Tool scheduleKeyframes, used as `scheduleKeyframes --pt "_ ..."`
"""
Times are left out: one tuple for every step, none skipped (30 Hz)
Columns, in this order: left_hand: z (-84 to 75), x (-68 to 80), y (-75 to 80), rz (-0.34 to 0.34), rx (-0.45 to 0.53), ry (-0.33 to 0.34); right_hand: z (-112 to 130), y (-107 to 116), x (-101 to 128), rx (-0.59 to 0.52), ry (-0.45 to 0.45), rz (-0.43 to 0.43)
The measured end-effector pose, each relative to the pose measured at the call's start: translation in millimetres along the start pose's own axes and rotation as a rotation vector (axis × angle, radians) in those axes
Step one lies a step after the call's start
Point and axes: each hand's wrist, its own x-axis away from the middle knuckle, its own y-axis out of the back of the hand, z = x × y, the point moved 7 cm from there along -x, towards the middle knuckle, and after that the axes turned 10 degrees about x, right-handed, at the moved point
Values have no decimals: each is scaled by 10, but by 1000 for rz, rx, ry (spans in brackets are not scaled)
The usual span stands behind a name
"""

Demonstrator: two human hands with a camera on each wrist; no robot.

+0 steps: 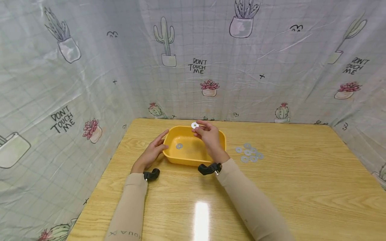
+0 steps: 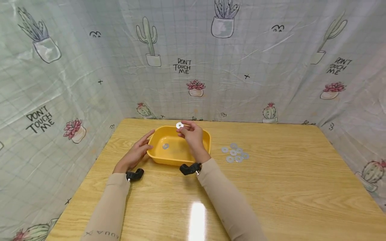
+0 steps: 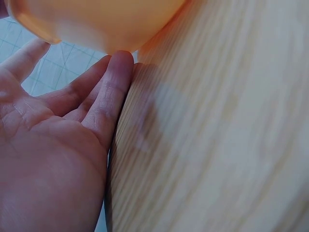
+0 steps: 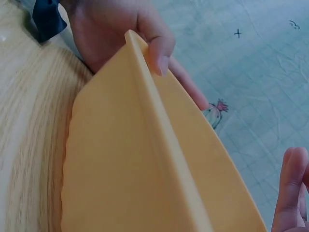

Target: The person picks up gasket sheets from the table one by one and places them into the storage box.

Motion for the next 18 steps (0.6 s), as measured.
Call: scheduleKeyframes --pt "2 1 4 -2 -1 2 -13 -25 -7 -7 -12 -1" --pt "4 3 6 -3 0 2 -27 -47 -15 -12 -25 -4" --pt "6 4 9 -4 -1 2 -38 -67 -24 -20 -33 -7" --pt "7 7 10 -3 0 3 -53 -84 -35 -28 -43 -11" --pt "6 11 9 -2 -3 2 -64 -97 -36 -35 -55 -16" --pt "6 14 5 -2 -2 4 -76 -105 -41 -48 -65 -23" --pt "6 17 2 1 -3 4 -89 -112 -46 -57 -76 -29" --pt "5 20 1 0 -4 5 -106 -120 -54 -69 -88 -32" --pt "4 24 -1 0 -6 5 -120 -128 -61 -82 -96 -35" --pt "2 26 -4 0 -7 5 -138 -136 -68 -88 -107 -37" --pt "1 26 -4 0 -9 4 -152 -143 -71 -95 -117 -38" --pt "0 25 -5 0 -9 2 -166 -151 -76 -101 -124 -40" --pt "-2 24 -7 1 -8 0 -179 -159 -79 -103 -132 -40" --pt "-5 22 -9 2 -6 -2 -190 -166 -80 -105 -139 -42" --pt "-7 19 -11 4 -3 -3 -199 -172 -80 -107 -145 -45" --pt "-10 16 -14 5 0 -5 -208 -178 -78 -108 -151 -46" --pt "-14 14 -19 7 2 -6 -216 -184 -76 -112 -158 -48" --pt "-19 12 -23 8 4 -6 -224 -189 -76 -114 -164 -50"
